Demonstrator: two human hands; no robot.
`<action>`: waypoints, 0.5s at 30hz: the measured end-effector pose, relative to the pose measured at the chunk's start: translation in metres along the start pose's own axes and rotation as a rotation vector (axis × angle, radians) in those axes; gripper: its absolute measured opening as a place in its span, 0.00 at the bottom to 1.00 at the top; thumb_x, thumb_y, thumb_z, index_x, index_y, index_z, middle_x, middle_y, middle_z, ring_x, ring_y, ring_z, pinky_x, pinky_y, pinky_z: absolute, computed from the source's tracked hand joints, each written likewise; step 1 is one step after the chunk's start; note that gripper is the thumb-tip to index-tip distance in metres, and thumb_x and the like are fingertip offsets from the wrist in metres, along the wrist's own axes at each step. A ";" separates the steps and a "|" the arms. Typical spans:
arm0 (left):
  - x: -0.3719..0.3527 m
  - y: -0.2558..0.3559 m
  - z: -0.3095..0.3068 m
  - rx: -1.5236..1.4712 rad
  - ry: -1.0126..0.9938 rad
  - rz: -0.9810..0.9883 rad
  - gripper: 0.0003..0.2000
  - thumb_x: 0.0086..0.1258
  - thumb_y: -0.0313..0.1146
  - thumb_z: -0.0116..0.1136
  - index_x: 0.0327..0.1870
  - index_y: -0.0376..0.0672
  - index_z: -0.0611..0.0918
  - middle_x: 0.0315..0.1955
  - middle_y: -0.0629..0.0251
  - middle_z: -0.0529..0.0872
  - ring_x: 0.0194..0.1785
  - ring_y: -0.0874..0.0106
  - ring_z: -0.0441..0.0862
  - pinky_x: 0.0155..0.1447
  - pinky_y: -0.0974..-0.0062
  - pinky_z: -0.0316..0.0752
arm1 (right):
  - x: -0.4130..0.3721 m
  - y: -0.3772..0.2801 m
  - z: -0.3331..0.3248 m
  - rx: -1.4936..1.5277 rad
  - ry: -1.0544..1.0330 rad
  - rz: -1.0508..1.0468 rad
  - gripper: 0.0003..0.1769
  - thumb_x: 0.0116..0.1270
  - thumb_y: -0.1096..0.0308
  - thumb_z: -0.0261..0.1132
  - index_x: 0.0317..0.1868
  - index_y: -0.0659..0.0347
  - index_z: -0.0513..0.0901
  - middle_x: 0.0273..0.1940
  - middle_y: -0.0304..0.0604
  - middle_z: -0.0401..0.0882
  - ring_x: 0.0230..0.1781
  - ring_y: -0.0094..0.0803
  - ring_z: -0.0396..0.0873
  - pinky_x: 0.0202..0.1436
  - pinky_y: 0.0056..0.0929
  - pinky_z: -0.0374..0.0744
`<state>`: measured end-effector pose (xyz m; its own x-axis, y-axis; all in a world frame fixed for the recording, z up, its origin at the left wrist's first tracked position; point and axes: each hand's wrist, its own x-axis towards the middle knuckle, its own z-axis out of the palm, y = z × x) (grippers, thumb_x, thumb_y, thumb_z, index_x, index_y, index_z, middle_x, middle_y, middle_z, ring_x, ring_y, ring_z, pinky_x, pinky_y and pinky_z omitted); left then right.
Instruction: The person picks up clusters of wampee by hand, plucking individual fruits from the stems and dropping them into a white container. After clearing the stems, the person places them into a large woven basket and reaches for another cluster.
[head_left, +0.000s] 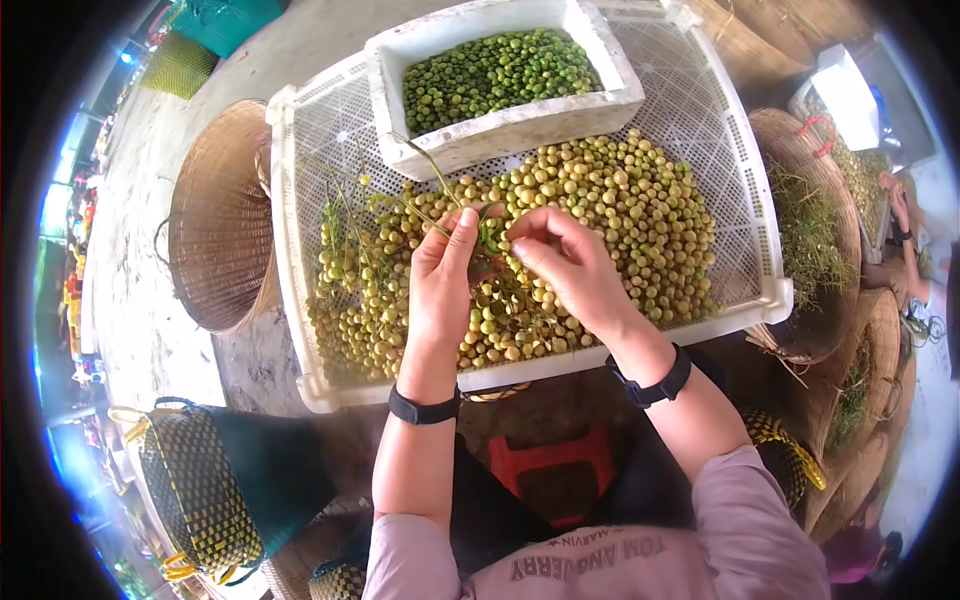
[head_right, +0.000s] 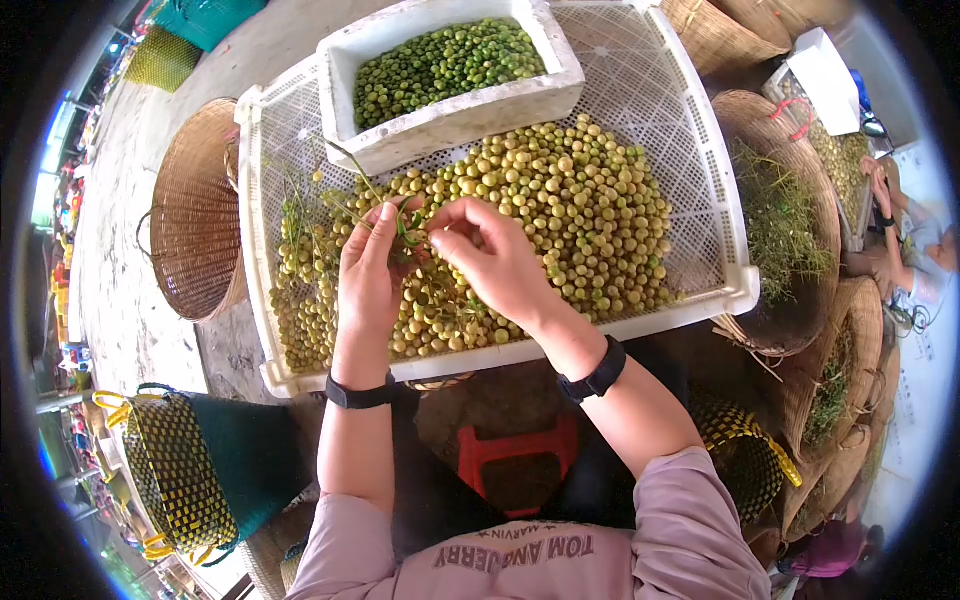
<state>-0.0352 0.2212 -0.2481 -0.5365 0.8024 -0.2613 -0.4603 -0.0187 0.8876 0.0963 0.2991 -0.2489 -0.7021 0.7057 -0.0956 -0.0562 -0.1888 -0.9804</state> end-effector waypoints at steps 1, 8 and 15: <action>-0.001 -0.001 0.002 0.013 -0.013 -0.018 0.13 0.77 0.37 0.49 0.55 0.41 0.77 0.49 0.64 0.84 0.36 0.83 0.80 0.38 0.83 0.79 | 0.000 0.001 0.001 -0.094 -0.021 -0.057 0.06 0.67 0.69 0.63 0.41 0.61 0.79 0.25 0.27 0.71 0.23 0.12 0.64 0.24 0.16 0.63; -0.002 -0.006 0.004 0.235 -0.021 0.044 0.13 0.76 0.37 0.51 0.51 0.37 0.80 0.41 0.66 0.86 0.35 0.82 0.81 0.39 0.81 0.81 | -0.001 0.005 0.001 -0.294 0.013 -0.134 0.08 0.67 0.68 0.66 0.40 0.63 0.80 0.23 0.26 0.70 0.22 0.15 0.63 0.24 0.21 0.65; 0.000 0.009 -0.015 -0.096 -0.025 -0.104 0.11 0.77 0.42 0.48 0.50 0.47 0.77 0.57 0.68 0.79 0.54 0.74 0.78 0.49 0.73 0.79 | 0.002 0.003 -0.012 0.436 -0.036 0.150 0.14 0.74 0.63 0.49 0.43 0.60 0.79 0.28 0.29 0.72 0.19 0.13 0.60 0.19 0.14 0.56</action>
<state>-0.0499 0.2123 -0.2463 -0.4653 0.8174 -0.3397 -0.5785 0.0096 0.8156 0.1029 0.3078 -0.2544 -0.7487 0.6262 -0.2175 -0.2403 -0.5621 -0.7914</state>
